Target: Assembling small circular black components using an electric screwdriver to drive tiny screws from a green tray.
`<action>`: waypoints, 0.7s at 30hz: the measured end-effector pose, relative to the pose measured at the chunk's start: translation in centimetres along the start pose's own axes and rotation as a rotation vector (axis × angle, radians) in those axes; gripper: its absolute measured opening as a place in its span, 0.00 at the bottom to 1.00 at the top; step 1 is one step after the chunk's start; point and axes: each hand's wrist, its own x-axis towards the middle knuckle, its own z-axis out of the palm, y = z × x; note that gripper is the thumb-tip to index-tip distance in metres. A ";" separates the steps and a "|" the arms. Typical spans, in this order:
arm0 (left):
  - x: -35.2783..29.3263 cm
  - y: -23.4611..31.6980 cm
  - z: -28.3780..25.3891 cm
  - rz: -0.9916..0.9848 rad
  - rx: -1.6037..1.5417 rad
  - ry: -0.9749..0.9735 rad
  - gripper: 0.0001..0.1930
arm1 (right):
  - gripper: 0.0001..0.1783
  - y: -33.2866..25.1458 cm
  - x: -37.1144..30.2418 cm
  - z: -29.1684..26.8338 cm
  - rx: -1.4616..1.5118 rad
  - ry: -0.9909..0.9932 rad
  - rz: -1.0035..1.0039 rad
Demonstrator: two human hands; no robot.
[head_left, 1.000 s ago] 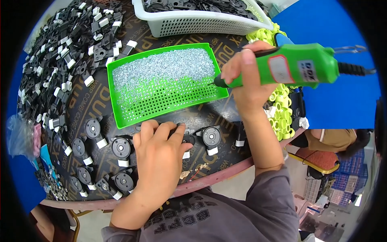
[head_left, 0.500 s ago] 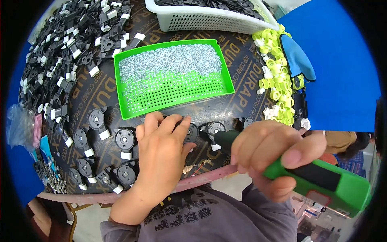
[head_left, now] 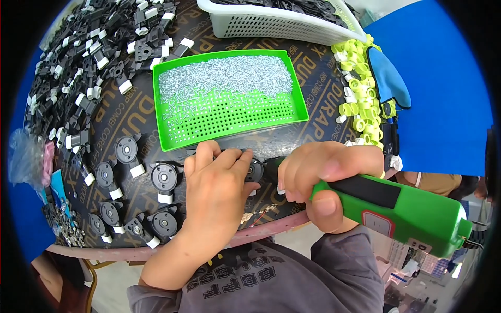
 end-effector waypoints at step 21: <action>-0.2 0.2 1.3 -0.019 0.026 0.018 0.26 | 0.19 -0.6 4.6 -1.5 0.008 0.049 -0.020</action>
